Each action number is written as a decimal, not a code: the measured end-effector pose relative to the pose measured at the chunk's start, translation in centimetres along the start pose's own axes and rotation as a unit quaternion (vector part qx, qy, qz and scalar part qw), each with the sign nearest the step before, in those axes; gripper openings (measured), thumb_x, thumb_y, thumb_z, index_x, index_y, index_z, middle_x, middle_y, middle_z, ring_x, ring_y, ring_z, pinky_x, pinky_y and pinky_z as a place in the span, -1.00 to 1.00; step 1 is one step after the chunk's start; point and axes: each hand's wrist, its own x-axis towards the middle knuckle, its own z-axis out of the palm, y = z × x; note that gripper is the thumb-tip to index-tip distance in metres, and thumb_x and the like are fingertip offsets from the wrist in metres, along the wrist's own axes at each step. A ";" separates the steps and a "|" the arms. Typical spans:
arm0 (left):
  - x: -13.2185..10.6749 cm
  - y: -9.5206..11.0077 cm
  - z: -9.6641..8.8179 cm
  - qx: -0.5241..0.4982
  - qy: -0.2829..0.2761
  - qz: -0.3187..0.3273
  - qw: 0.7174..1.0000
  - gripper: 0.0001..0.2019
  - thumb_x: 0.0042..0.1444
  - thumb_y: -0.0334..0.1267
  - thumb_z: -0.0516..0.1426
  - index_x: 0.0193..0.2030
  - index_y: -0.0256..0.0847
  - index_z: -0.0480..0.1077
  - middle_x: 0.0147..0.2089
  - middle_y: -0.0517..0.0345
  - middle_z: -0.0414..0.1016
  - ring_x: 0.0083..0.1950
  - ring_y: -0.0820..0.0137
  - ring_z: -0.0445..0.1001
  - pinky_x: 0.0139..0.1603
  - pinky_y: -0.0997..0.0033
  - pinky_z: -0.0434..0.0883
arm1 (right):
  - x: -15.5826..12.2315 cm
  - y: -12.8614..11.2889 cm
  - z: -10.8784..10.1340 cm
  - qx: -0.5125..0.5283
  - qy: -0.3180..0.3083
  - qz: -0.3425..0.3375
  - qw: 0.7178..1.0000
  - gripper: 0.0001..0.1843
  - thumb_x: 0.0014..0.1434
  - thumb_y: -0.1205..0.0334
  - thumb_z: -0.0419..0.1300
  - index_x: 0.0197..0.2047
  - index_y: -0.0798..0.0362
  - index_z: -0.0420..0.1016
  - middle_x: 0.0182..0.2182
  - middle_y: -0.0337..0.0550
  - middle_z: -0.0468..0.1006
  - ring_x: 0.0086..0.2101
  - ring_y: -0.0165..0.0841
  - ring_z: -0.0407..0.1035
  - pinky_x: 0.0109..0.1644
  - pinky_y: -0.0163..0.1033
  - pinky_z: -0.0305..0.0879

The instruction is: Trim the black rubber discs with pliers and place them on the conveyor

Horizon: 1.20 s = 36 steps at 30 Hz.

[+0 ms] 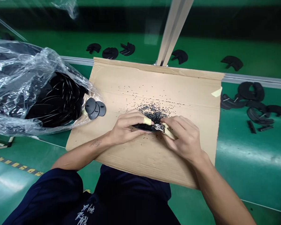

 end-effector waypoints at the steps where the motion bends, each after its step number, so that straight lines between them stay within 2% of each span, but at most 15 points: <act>1: 0.0 0.0 0.0 0.001 -0.003 0.000 1.000 -0.84 0.21 -0.26 0.31 -0.10 -0.24 0.55 -0.24 0.07 0.66 -0.22 0.43 0.57 -0.18 0.38 0.49 | 0.0 0.0 -0.1 -0.005 -0.002 0.000 1.000 -0.82 0.27 0.32 0.20 -0.05 0.05 0.51 -0.32 -0.09 0.61 -0.38 -0.28 0.42 -0.32 -0.16 0.31; 6: -0.1 -0.2 -0.1 0.003 -0.011 -0.001 1.000 -0.84 0.21 -0.25 0.31 -0.09 -0.23 0.56 -0.24 0.07 0.66 -0.23 0.42 0.57 -0.17 0.36 0.49 | 0.0 0.2 -0.5 -0.029 -0.002 -0.007 1.000 -0.85 0.29 0.34 0.22 -0.08 0.01 0.53 -0.38 -0.13 0.61 -0.41 -0.31 0.42 -0.34 -0.17 0.30; 13: -0.3 -0.1 0.2 -0.011 -0.006 -0.014 1.000 -0.85 0.22 -0.22 0.31 -0.10 -0.18 0.58 -0.26 0.10 0.67 -0.24 0.42 0.57 -0.21 0.37 0.50 | -0.1 0.0 -0.7 -0.117 0.001 -0.037 0.992 -0.88 0.31 0.34 0.22 -0.13 0.01 0.57 -0.49 -0.16 0.58 -0.49 -0.33 0.37 -0.40 -0.16 0.23; 16: -0.2 0.0 0.3 -0.017 -0.005 -0.021 1.000 -0.83 0.22 -0.21 0.31 -0.10 -0.19 0.57 -0.26 0.10 0.66 -0.25 0.43 0.56 -0.21 0.38 0.50 | -0.3 -0.1 -0.5 -0.073 -0.002 -0.011 0.997 -0.86 0.31 0.38 0.18 -0.19 0.01 0.57 -0.52 -0.19 0.54 -0.51 -0.36 0.35 -0.43 -0.19 0.21; 19: -0.1 0.2 0.2 -0.012 -0.005 -0.020 1.000 -0.80 0.16 -0.23 0.35 -0.10 -0.23 0.56 -0.28 0.11 0.63 -0.25 0.44 0.54 -0.22 0.40 0.48 | -0.4 0.1 -0.2 -0.012 0.005 0.021 1.000 -0.83 0.31 0.41 0.14 -0.18 0.03 0.56 -0.49 -0.18 0.54 -0.50 -0.37 0.36 -0.42 -0.21 0.22; 22: 0.0 0.2 0.2 0.013 -0.024 -0.015 1.000 -0.76 0.16 -0.26 0.34 -0.04 -0.24 0.54 -0.27 0.12 0.61 -0.25 0.45 0.50 -0.23 0.42 0.45 | -0.2 0.4 0.1 -0.060 0.004 0.033 0.998 -0.82 0.30 0.39 0.14 -0.13 0.05 0.56 -0.44 -0.14 0.56 -0.43 -0.32 0.35 -0.38 -0.18 0.20; 25: -0.1 0.0 0.0 0.085 -0.045 -0.007 0.995 -0.76 0.20 -0.28 0.31 0.02 -0.18 0.55 -0.23 0.13 0.62 -0.21 0.42 0.48 -0.17 0.36 0.42 | -0.2 0.5 0.2 -0.083 -0.012 0.038 0.996 -0.80 0.28 0.34 0.16 -0.07 0.03 0.58 -0.37 -0.11 0.59 -0.38 -0.28 0.34 -0.36 -0.16 0.17; 27: -0.1 -0.2 -0.1 0.134 -0.034 0.002 0.990 -0.77 0.20 -0.26 0.31 0.00 -0.10 0.56 -0.21 0.16 0.64 -0.18 0.40 0.48 -0.11 0.31 0.41 | -0.2 0.5 0.2 -0.048 -0.018 0.060 0.997 -0.77 0.26 0.33 0.17 -0.05 0.03 0.58 -0.33 -0.09 0.60 -0.36 -0.27 0.37 -0.33 -0.16 0.21; 29: 0.0 -0.2 -0.3 0.139 -0.006 0.004 0.990 -0.79 0.21 -0.25 0.31 -0.01 -0.06 0.57 -0.19 0.18 0.66 -0.18 0.42 0.50 -0.12 0.32 0.42 | -0.2 0.4 0.2 0.014 -0.019 0.097 0.995 -0.75 0.25 0.35 0.15 -0.05 0.03 0.58 -0.32 -0.09 0.60 -0.34 -0.27 0.40 -0.31 -0.16 0.27; 33: 0.1 0.1 -0.4 0.057 0.043 -0.037 0.997 -0.79 0.19 -0.23 0.33 -0.04 -0.17 0.57 -0.15 0.10 0.66 -0.17 0.43 0.59 -0.17 0.39 0.53 | 0.1 0.0 0.3 0.165 -0.015 0.161 0.973 -0.81 0.25 0.24 0.25 -0.06 0.01 0.55 -0.31 -0.18 0.60 -0.40 -0.35 0.41 -0.35 -0.22 0.31; 36: -0.1 0.2 0.0 0.015 0.042 -0.042 0.998 -0.81 0.18 -0.27 0.33 -0.08 -0.24 0.54 -0.16 0.07 0.66 -0.13 0.40 0.63 -0.09 0.38 0.60 | 0.2 -0.4 0.5 0.211 0.004 0.138 0.968 -0.86 0.26 0.21 0.28 -0.11 0.01 0.54 -0.30 -0.17 0.60 -0.38 -0.36 0.43 -0.35 -0.22 0.32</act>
